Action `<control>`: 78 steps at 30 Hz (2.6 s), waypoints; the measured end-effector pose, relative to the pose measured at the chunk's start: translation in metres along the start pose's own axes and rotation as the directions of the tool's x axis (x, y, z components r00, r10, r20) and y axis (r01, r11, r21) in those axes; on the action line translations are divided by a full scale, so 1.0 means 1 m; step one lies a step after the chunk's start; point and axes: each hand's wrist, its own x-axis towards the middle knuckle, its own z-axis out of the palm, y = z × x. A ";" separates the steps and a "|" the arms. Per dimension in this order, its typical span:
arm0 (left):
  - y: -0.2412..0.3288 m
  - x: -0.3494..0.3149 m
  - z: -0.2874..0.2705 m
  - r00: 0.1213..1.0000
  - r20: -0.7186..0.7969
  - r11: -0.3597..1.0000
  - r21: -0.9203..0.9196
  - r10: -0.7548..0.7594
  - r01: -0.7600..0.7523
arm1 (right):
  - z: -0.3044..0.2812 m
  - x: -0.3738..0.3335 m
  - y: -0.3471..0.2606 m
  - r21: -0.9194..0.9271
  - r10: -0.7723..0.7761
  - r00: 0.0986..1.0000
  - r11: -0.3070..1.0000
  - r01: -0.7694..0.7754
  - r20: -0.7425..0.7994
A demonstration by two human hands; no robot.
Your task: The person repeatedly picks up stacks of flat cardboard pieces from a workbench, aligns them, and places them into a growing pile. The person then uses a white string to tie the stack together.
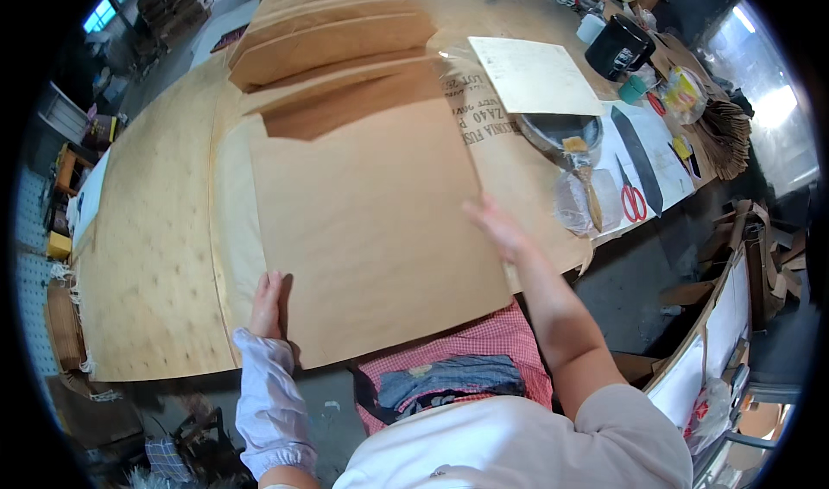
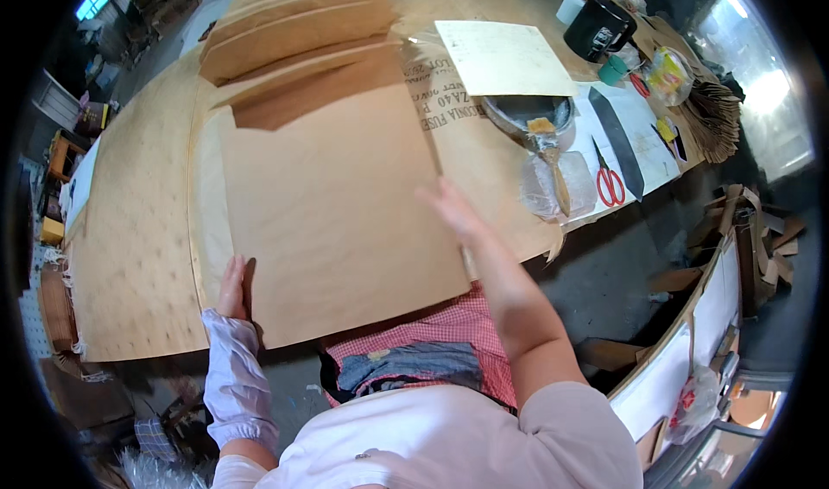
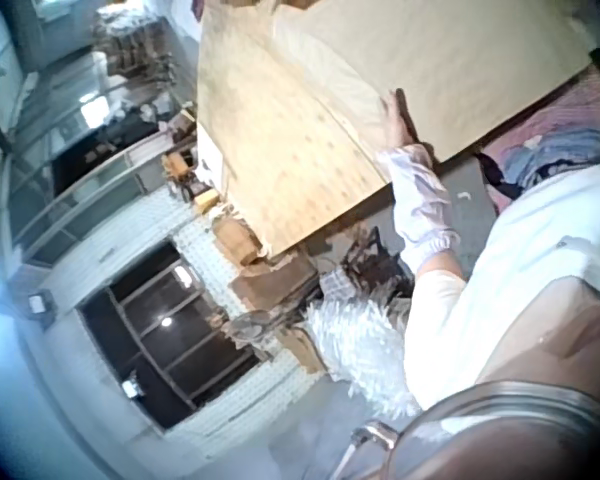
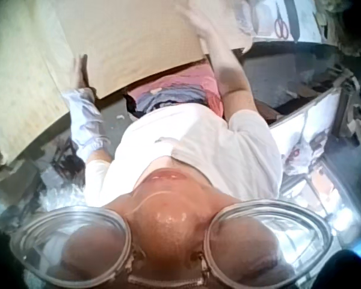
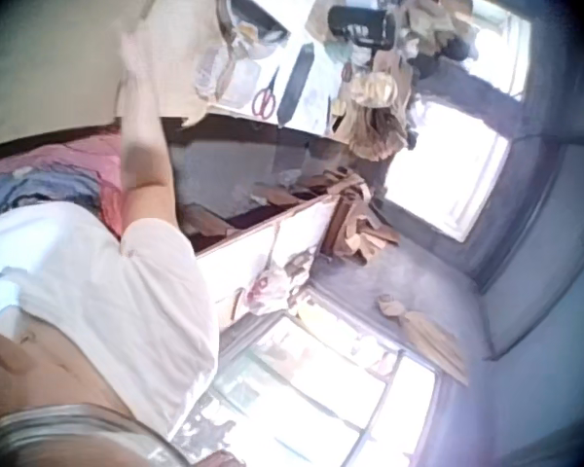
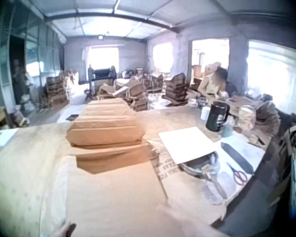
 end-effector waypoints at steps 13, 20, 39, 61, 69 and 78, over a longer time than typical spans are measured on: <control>-0.024 -0.010 -0.009 0.985 -0.132 0.960 0.272 0.112 -0.072 | 0.009 -0.028 0.017 -0.593 -0.188 0.965 0.804 0.043 -0.185; -0.037 0.004 -0.007 0.952 -0.111 0.629 0.771 0.284 -0.098 | -0.006 -0.007 0.015 -0.742 -0.225 0.967 0.667 0.065 -0.117; -0.024 -0.077 0.058 0.711 0.629 -0.359 0.772 0.315 -0.524 | -0.013 -0.095 0.018 -0.816 -0.479 0.716 -0.003 0.577 0.508; -0.222 -0.013 0.032 0.374 0.787 0.798 0.579 -0.492 -0.169 | -0.042 -0.276 0.134 -0.272 -0.184 0.966 0.954 0.130 -0.181; -0.202 -0.028 0.142 0.392 0.763 0.379 0.612 -0.513 -0.695 | -0.267 -0.591 0.294 0.662 0.052 -0.799 0.593 -0.458 -0.599; -0.200 -0.024 0.150 0.324 0.824 0.246 0.472 -0.466 -0.847 | -0.268 -0.704 0.311 0.899 0.471 -0.876 0.422 0.120 -0.104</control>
